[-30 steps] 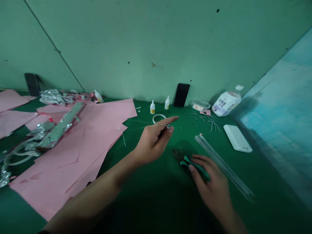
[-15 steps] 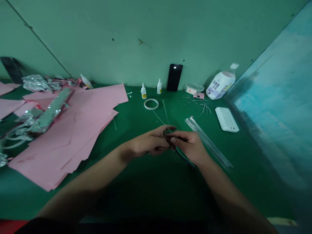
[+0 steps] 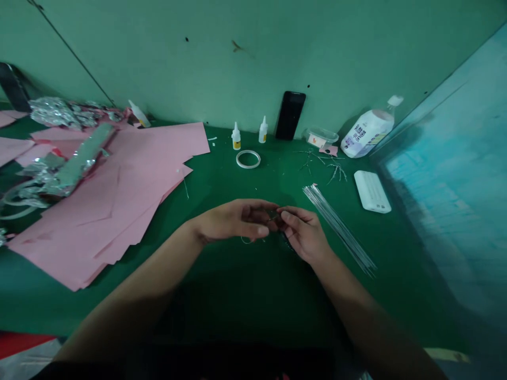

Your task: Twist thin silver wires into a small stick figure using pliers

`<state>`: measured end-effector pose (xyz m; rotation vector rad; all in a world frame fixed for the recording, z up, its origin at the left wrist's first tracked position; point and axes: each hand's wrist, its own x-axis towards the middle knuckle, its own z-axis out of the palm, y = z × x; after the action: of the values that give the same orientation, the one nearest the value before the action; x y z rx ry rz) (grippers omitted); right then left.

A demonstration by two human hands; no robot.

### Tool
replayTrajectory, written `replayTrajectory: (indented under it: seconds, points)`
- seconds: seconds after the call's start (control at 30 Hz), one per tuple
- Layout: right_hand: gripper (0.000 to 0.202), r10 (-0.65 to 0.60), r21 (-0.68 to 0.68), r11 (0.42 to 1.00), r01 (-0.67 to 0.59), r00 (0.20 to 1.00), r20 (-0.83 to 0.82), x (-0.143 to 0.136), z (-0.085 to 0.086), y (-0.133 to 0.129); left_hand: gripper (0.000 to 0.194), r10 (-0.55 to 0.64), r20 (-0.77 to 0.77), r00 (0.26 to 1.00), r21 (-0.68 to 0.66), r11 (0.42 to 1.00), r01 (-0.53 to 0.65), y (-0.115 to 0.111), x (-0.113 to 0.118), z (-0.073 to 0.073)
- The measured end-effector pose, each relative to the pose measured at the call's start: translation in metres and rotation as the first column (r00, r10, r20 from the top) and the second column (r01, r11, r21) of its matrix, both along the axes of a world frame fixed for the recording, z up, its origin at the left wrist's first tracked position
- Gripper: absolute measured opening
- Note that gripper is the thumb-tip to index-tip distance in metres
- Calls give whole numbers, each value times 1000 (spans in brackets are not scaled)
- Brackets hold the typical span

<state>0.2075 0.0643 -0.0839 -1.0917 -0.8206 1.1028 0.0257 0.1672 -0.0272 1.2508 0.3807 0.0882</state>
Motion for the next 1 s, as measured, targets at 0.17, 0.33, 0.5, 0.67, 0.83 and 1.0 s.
replayTrajectory:
  seconds: [0.17, 0.33, 0.5, 0.67, 0.83, 1.0]
  points:
    - [11, -106, 73, 994, 84, 917, 384, -5, 19, -1, 37, 128, -91, 988, 387, 918, -84, -4, 0, -3]
    - [16, -238, 182, 969, 167, 827, 509, -14, 47, 23, 30, 320, 72, 945, 651, 703, -288, 0, -2, 6]
    - [14, -439, 401, 860, 317, 858, 265, -17, 82, 62, 34, 647, 424, 634, 694, 217, -686, 8, -8, 36]
    - [11, -568, 563, 765, 311, 738, 364, -14, 101, 72, 45, 756, 236, 610, 332, 528, -782, 13, 0, 59]
    - [8, -604, 593, 724, 354, 741, 295, -7, 98, 71, 25, 618, 167, 768, 135, 758, -639, 23, 32, 73]
    - [11, -670, 592, 663, 458, 716, 197, 6, 103, 71, 38, 576, 289, 764, 547, 555, -626, 33, 44, 81]
